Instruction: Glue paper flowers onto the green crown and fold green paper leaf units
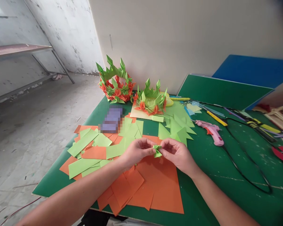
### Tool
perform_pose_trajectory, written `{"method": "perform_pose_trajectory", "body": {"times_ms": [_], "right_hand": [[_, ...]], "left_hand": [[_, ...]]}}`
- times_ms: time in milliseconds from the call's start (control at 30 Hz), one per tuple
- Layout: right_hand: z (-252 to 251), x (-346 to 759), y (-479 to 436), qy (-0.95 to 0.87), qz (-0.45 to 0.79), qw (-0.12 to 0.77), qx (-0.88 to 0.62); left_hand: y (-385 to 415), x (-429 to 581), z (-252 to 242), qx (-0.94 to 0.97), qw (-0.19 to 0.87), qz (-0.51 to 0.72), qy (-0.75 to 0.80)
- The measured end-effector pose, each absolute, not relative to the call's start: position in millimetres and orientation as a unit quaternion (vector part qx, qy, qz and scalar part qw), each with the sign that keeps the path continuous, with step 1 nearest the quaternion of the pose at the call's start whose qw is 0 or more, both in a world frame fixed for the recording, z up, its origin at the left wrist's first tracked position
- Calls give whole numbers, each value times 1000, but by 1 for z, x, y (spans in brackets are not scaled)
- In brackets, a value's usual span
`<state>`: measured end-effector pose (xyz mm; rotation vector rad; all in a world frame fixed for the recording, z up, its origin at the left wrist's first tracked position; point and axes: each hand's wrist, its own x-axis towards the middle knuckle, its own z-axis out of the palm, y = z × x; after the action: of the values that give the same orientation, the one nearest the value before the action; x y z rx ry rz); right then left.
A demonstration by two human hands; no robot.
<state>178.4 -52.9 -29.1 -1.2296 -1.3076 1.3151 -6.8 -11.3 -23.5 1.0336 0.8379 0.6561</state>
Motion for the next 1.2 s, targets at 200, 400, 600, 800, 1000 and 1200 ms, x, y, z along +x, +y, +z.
{"method": "perform_pose_trajectory", "body": {"times_ms": [200,400,600,800,1000,1200], "right_hand": [[-31,176,-54,-521,518,457,-501],[-33,176,-50,-431,618,441,-488],[-32,173,-49,-378,648,460,-474],[-37,173,-50,-390,618,471,-494],[-38,170,-51,-459,545,465,-525],[-28,174,-49,-426,550,503,-513]], "left_hand": [[-13,-3,-24,517,687,334,386],[-13,-5,-21,455,740,294,399],[-12,-4,-17,401,760,314,404],[-13,-5,-23,419,739,318,420],[-16,-2,-26,506,656,351,436],[-14,-3,-23,534,612,403,422]]}}
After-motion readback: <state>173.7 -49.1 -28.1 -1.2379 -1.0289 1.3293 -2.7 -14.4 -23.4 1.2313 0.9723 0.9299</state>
